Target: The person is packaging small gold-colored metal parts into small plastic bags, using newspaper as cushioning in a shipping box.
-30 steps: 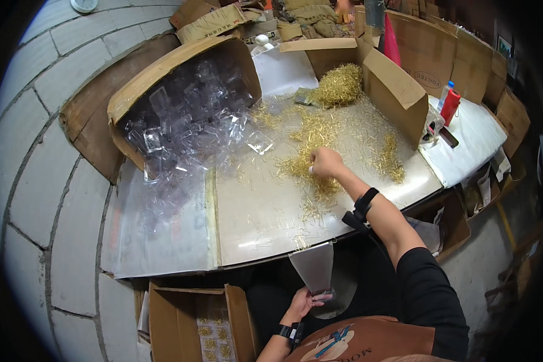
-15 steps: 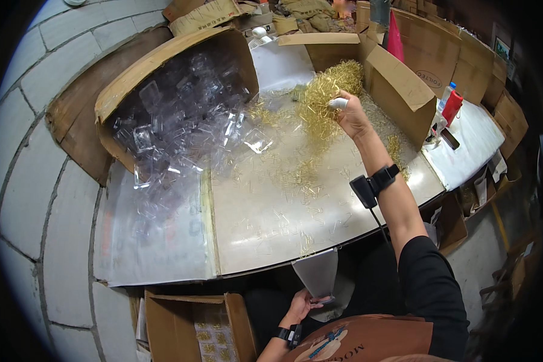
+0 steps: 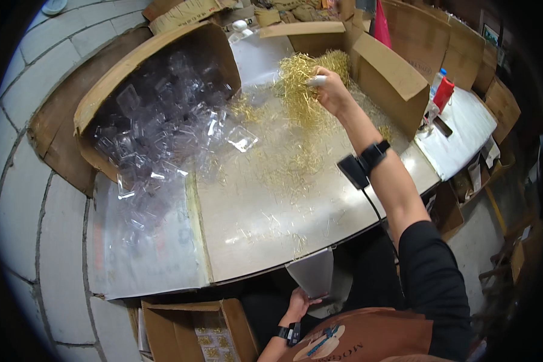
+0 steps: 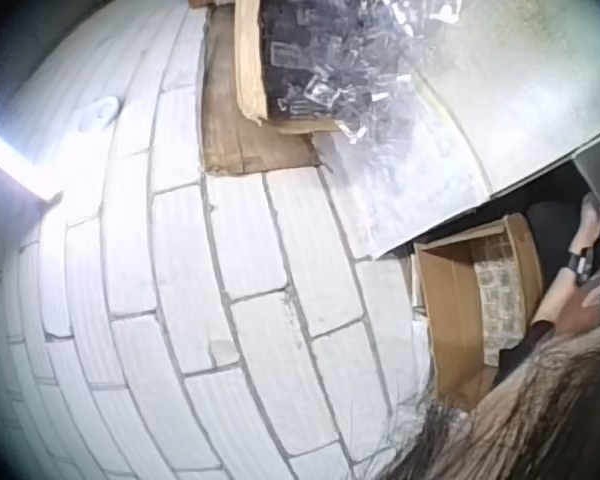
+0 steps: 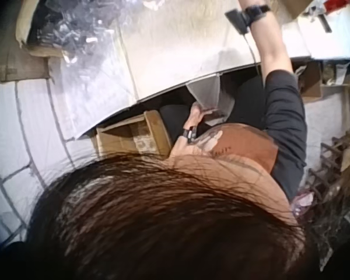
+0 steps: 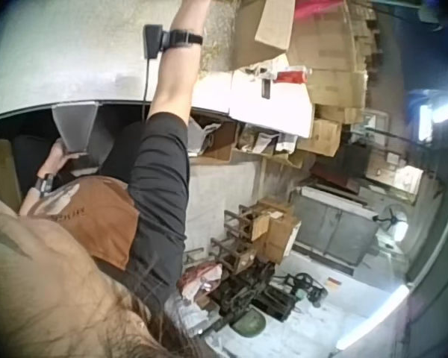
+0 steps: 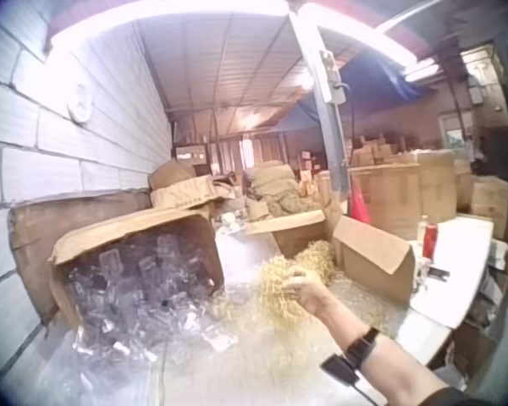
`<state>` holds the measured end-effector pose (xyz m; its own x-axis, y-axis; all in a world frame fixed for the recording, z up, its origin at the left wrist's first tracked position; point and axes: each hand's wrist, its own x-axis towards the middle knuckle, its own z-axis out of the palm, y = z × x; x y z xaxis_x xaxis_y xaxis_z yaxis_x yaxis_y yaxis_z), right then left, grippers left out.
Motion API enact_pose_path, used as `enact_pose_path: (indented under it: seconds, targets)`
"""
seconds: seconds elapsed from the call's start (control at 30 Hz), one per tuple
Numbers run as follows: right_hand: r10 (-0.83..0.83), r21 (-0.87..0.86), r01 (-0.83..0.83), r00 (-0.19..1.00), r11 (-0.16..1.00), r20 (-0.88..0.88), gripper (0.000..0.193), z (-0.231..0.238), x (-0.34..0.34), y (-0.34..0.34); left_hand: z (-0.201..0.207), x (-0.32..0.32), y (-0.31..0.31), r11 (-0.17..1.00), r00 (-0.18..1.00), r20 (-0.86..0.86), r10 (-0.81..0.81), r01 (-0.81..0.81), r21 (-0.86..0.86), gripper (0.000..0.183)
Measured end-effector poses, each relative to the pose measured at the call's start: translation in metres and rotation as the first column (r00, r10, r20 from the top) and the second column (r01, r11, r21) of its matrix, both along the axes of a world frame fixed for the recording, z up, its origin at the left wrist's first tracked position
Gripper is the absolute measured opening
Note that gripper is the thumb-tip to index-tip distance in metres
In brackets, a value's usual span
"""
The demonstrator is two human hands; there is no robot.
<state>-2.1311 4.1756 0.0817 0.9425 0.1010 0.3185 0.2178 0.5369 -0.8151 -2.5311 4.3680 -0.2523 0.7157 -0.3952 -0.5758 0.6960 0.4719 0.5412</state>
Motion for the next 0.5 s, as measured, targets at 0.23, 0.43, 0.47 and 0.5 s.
enact_pose_path:
  seconds: [0.23,0.43,0.47,0.5]
  targets:
    - [-0.093,-0.163,0.085,0.995,0.983,-0.039,0.013,0.001,0.014,0.009,0.009,0.014,0.003,1.000,0.999,0.046,-0.015,0.015,-0.006,0.040]
    - [-0.017,-0.076,0.016,1.000,0.997,-0.008,0.013,0.011,0.001,0.025,-0.007,0.003,0.001,1.000,1.000,-0.019,0.004,-0.005,-0.013,0.039]
    - [-0.071,-0.073,0.068,0.997,0.995,-0.034,0.013,0.010,0.008,0.026,-0.013,0.006,0.004,1.000,1.000,-0.019,0.010,-0.010,-0.003,0.039]
    - [-0.008,-0.072,0.010,1.000,0.997,0.025,0.013,0.011,-0.001,0.035,-0.007,0.007,0.003,0.999,0.999,-0.040,0.034,-0.034,-0.009,0.038]
